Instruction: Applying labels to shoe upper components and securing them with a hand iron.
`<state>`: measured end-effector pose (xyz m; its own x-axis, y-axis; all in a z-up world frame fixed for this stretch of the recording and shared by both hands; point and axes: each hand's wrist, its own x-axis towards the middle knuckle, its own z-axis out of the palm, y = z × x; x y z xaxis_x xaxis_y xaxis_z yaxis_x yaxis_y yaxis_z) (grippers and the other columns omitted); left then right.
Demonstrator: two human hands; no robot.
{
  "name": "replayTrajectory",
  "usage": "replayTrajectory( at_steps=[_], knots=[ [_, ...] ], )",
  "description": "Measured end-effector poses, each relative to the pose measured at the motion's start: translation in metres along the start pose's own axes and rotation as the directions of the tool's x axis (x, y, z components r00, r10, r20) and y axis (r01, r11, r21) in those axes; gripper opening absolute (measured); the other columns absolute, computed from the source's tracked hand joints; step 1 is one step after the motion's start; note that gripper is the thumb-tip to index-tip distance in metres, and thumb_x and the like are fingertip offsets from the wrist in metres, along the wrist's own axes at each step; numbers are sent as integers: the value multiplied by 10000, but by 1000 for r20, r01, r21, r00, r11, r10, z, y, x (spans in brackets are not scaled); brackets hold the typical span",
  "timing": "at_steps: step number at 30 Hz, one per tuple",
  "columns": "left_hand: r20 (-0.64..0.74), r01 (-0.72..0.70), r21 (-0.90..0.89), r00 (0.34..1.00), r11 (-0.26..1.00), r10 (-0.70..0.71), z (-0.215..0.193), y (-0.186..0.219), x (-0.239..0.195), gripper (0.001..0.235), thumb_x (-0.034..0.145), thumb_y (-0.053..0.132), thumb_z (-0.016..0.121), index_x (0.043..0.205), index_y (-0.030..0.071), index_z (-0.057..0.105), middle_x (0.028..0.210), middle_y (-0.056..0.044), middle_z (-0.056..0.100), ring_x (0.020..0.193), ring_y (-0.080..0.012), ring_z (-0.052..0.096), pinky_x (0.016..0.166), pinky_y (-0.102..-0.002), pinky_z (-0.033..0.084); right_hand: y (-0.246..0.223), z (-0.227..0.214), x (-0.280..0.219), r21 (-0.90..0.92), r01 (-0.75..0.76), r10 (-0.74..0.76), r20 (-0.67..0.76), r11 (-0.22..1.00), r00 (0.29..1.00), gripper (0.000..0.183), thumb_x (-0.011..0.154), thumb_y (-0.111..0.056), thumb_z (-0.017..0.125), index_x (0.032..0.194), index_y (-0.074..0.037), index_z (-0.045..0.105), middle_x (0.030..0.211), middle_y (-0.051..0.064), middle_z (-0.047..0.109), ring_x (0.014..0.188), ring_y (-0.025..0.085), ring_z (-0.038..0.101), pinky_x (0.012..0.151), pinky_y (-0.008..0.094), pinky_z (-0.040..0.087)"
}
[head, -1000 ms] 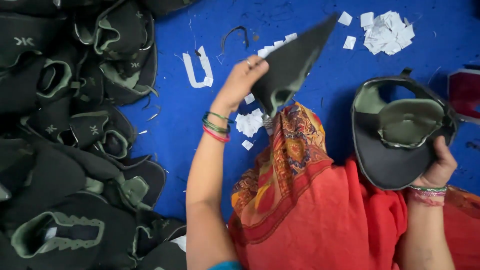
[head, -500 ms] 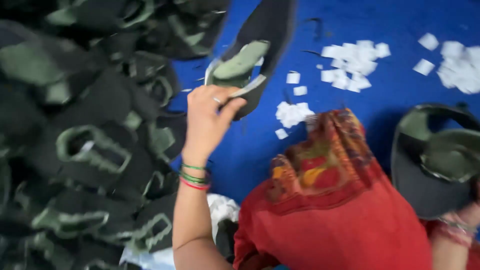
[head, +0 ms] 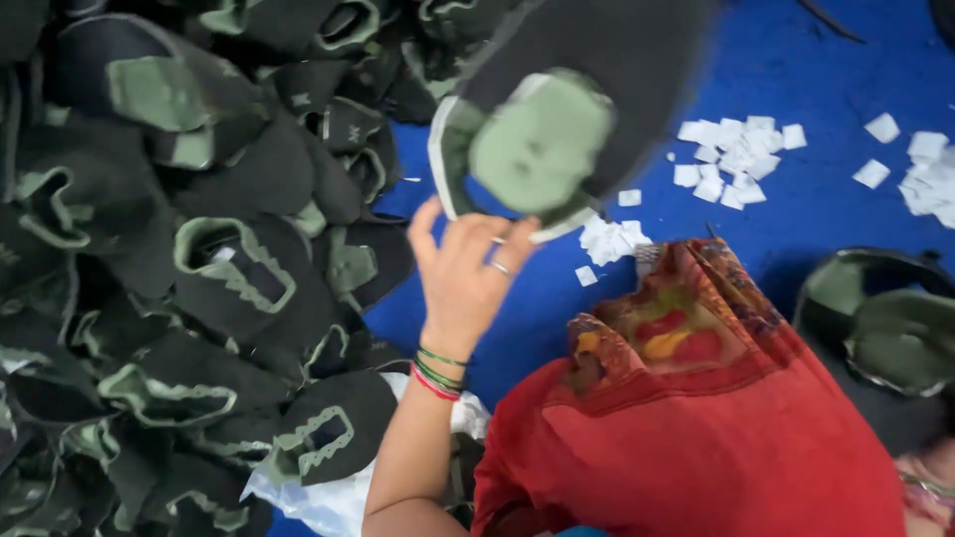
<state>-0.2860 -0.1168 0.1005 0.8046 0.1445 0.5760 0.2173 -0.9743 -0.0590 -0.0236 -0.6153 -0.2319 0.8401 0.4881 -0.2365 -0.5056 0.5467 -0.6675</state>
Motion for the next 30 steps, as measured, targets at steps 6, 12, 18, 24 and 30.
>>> replayTrajectory(
  at_steps=[6, 12, 18, 24, 30],
  knots=[
    [29, 209, 245, 975, 947, -222, 95, -17, 10, 366, 868, 140, 743, 1233, 138, 725, 1148, -104, 686, 1159, -306, 630, 1096, -601, 342, 12, 45, -29, -41, 50, -55, -147, 998, 988, 530, 1112, -385, 555, 1551, -100, 469, 1629, 87, 493, 1489, 275, 441, 1324, 474, 326],
    [553, 585, -607, 797, 539, -243, 248, 58, 31, 232, 930, 164, 726, 1154, 123, 769, 980, -70, 759, 872, -187, 699, 789, -338, 565, 5, 86, -3, -31, 100, -104, -208, 995, 973, 536, 1126, -367, 527, 1591, -103, 481, 1628, 66, 501, 1488, 268, 449, 1326, 470, 324],
    [575, 311, -757, 735, 574, 359, 316, 236, 67, 523, 906, 623, 619, 1132, 173, 758, 1051, -122, 740, 907, -255, 710, 834, -352, 544, -5, 149, 39, -190, 211, -240, -144, 959, 960, 535, 1135, -442, 512, 1565, -125, 495, 1597, 40, 515, 1487, 235, 482, 1328, 430, 348],
    [391, 74, -780, 833, 621, 392, 326, 292, 75, 481, 962, 627, 456, 1227, 288, 670, 1091, -84, 729, 1094, -312, 717, 986, -449, 562, -13, 88, 33, -372, 41, -135, -230, 927, 964, 554, 1139, -440, 449, 1575, -105, 512, 1555, 43, 578, 1416, 213, 552, 1260, 381, 426],
    [740, 441, -673, 374, 594, 559, 410, 333, 50, 456, 912, 558, 550, 1032, 191, 792, 1026, -137, 777, 978, -363, 763, 833, -496, 596, -29, 127, 8, -937, -130, -81, -164, 325, 983, 311, 1117, -247, 512, 1313, -51, 656, 1340, 87, 657, 1177, 230, 605, 1062, 376, 469]
  ],
)
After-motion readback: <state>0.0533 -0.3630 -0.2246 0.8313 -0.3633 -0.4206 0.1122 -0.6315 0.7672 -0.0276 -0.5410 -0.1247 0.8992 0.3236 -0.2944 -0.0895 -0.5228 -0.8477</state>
